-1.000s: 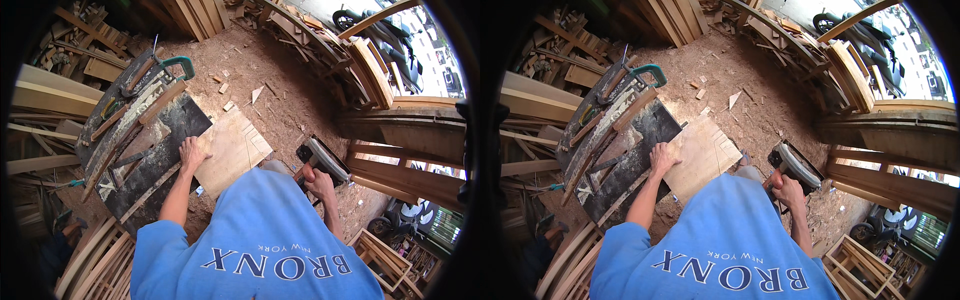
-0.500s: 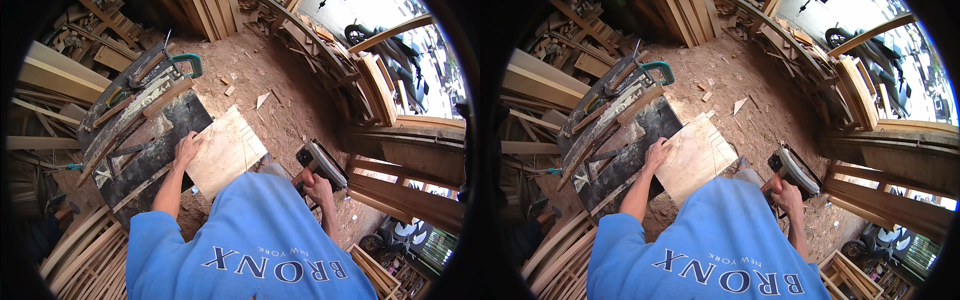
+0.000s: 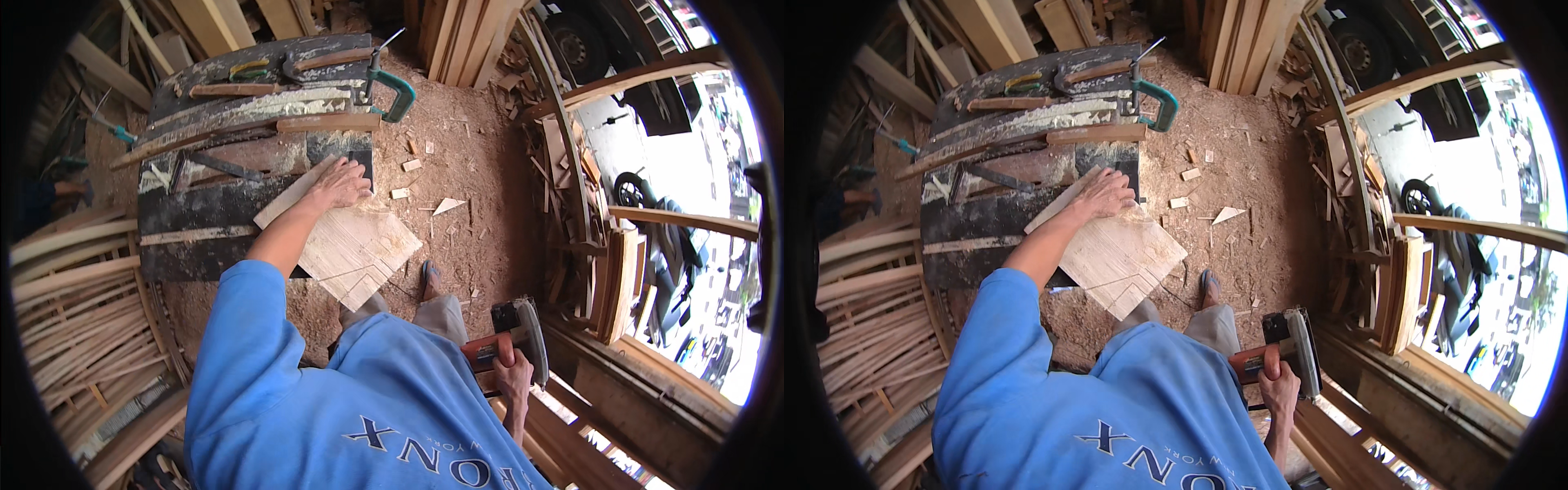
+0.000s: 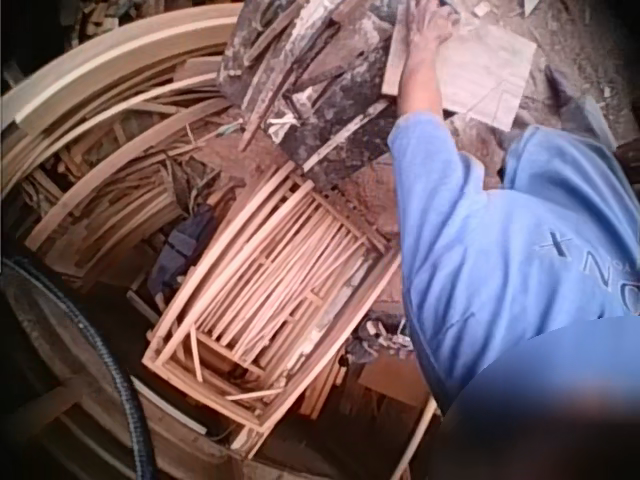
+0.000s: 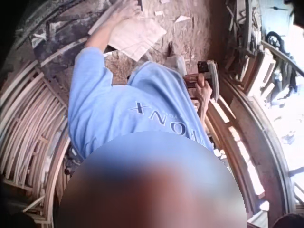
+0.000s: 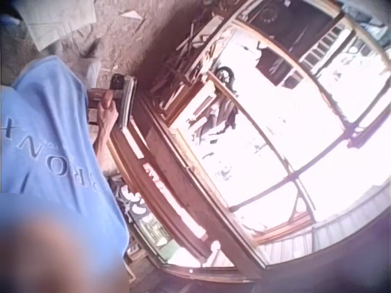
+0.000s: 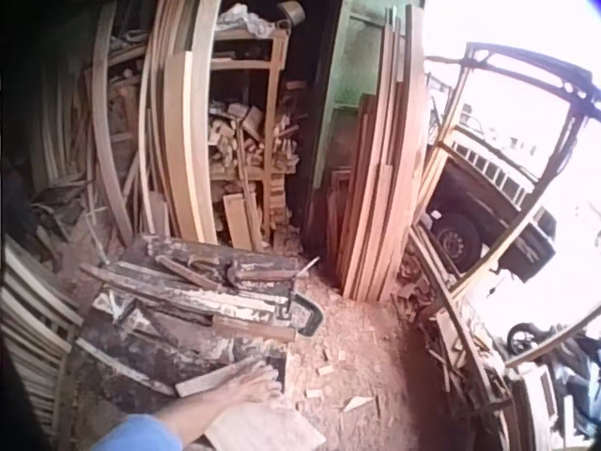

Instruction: The person uses a circular saw to cut a marked piece of wood, then switches to a hand saw to finish the cut. The person handles the wood and saws throughout the task.

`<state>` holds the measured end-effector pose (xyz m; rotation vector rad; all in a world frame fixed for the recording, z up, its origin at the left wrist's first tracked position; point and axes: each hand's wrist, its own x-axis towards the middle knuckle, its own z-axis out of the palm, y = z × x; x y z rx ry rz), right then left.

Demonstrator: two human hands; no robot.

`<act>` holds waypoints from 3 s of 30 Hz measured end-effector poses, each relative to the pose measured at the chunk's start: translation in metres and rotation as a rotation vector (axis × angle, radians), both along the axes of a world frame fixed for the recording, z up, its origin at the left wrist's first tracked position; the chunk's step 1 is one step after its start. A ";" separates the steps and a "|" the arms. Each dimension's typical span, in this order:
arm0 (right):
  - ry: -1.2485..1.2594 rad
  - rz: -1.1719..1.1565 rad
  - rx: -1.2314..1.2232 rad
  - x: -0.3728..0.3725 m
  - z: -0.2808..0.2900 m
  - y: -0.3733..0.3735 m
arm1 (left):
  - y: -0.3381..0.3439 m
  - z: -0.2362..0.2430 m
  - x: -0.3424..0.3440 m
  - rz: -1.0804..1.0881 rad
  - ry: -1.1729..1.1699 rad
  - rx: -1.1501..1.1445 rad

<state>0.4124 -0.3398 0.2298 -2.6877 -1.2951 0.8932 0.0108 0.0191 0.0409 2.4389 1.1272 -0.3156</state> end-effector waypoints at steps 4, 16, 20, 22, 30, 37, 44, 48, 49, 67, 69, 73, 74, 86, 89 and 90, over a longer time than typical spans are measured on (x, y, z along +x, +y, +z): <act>0.019 0.150 -0.039 0.065 -0.022 0.035 | -0.065 -0.023 0.009 0.293 -0.271 0.369; 0.195 0.549 -0.094 0.202 -0.070 0.145 | -0.323 -0.098 0.189 2.510 -1.951 -0.237; 0.270 0.585 -0.100 0.202 -0.060 0.169 | -0.261 -0.125 0.191 2.482 -2.297 -0.071; 0.319 0.636 -0.058 0.197 -0.054 0.176 | -0.249 -0.125 0.186 2.761 -2.056 0.018; 0.275 0.717 -0.064 0.158 -0.051 0.183 | -0.379 -0.089 0.053 2.713 -1.638 0.578; 0.470 0.726 -0.049 0.075 -0.004 0.153 | -0.410 -0.109 -0.026 2.524 -1.796 0.539; 0.552 0.786 0.173 -0.011 0.053 0.096 | -0.390 -0.107 -0.046 2.635 -1.544 0.500; 0.715 0.778 0.304 -0.059 0.076 0.069 | -0.394 -0.111 -0.047 2.498 -1.728 0.460; 0.797 0.766 0.317 -0.070 0.083 0.064 | -0.398 -0.112 -0.046 2.460 -1.776 0.460; 0.818 1.171 0.334 -0.148 0.060 -0.004 | -0.448 -0.099 -0.082 2.163 -1.632 -0.178; 0.931 1.201 0.162 -0.156 0.050 -0.002 | -0.449 -0.088 -0.082 2.106 -1.765 -0.282; 0.835 1.413 0.083 -0.152 0.025 0.000 | -0.447 -0.076 -0.081 2.116 -1.718 -0.218; 0.796 1.391 0.043 -0.148 0.018 -0.001 | -0.449 -0.075 -0.078 2.096 -1.731 -0.205; 0.623 1.158 -0.002 -0.173 -0.050 -0.014 | -0.578 0.029 0.144 2.573 -1.543 0.020; 0.547 1.073 -0.148 -0.183 -0.051 -0.021 | -0.565 0.042 0.185 2.516 -1.855 -0.016; 0.555 1.091 -0.136 -0.186 -0.054 -0.022 | -0.559 0.040 0.187 2.468 -1.820 0.169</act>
